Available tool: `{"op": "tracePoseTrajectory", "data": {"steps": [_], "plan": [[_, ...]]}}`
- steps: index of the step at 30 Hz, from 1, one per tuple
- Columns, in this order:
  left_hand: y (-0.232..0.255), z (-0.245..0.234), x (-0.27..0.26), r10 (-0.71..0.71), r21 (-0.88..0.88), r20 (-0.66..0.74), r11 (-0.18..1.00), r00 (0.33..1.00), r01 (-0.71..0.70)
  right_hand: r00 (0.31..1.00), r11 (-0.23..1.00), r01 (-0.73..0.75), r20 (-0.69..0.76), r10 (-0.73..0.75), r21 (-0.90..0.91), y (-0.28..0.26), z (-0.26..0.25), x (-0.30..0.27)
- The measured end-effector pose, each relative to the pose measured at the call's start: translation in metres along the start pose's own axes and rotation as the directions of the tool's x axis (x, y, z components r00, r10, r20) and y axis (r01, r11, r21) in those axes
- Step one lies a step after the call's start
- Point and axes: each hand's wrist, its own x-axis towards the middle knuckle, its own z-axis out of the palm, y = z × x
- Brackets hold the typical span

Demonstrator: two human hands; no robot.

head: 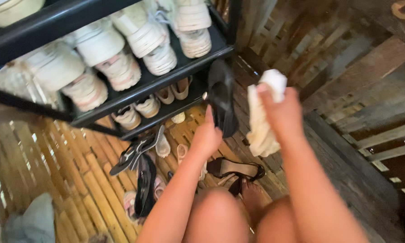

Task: The person sits on a bamboo floor and wipes several pairs of shoes with a white cloth. They handle white sneakers, beige flats, and black heels, wiping the soles and uppers before placing them back on a black shoe rack.

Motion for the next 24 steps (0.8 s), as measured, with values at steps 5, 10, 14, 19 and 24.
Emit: {"op": "tracePoseTrajectory", "data": {"steps": [5,10,14,19,24], "plan": [[0.061,-0.081,-0.029,0.161,0.083,0.01,0.983,0.987,-0.161,0.974,0.96,0.217,0.101,-0.202,-0.177,-0.016,0.065,-0.016],[0.069,-0.094,-0.05,0.472,0.307,-0.503,0.881,0.724,-0.361,0.992,0.99,0.092,0.071,-0.1,0.107,-0.028,0.087,-0.032],[0.08,-0.073,-0.048,0.556,0.362,-0.708,0.816,0.436,-0.451,0.962,0.86,-0.213,0.254,0.101,0.463,-0.043,0.086,-0.04],[0.074,-0.059,-0.026,0.381,0.179,-0.834,0.871,0.399,-0.457,0.986,0.889,-0.081,0.167,0.006,0.451,-0.065,0.069,-0.051],[0.064,-0.051,-0.013,-0.118,-0.435,-0.746,0.832,0.656,-0.345,0.993,0.848,0.047,-0.117,0.018,0.528,-0.089,0.01,-0.033]]}}
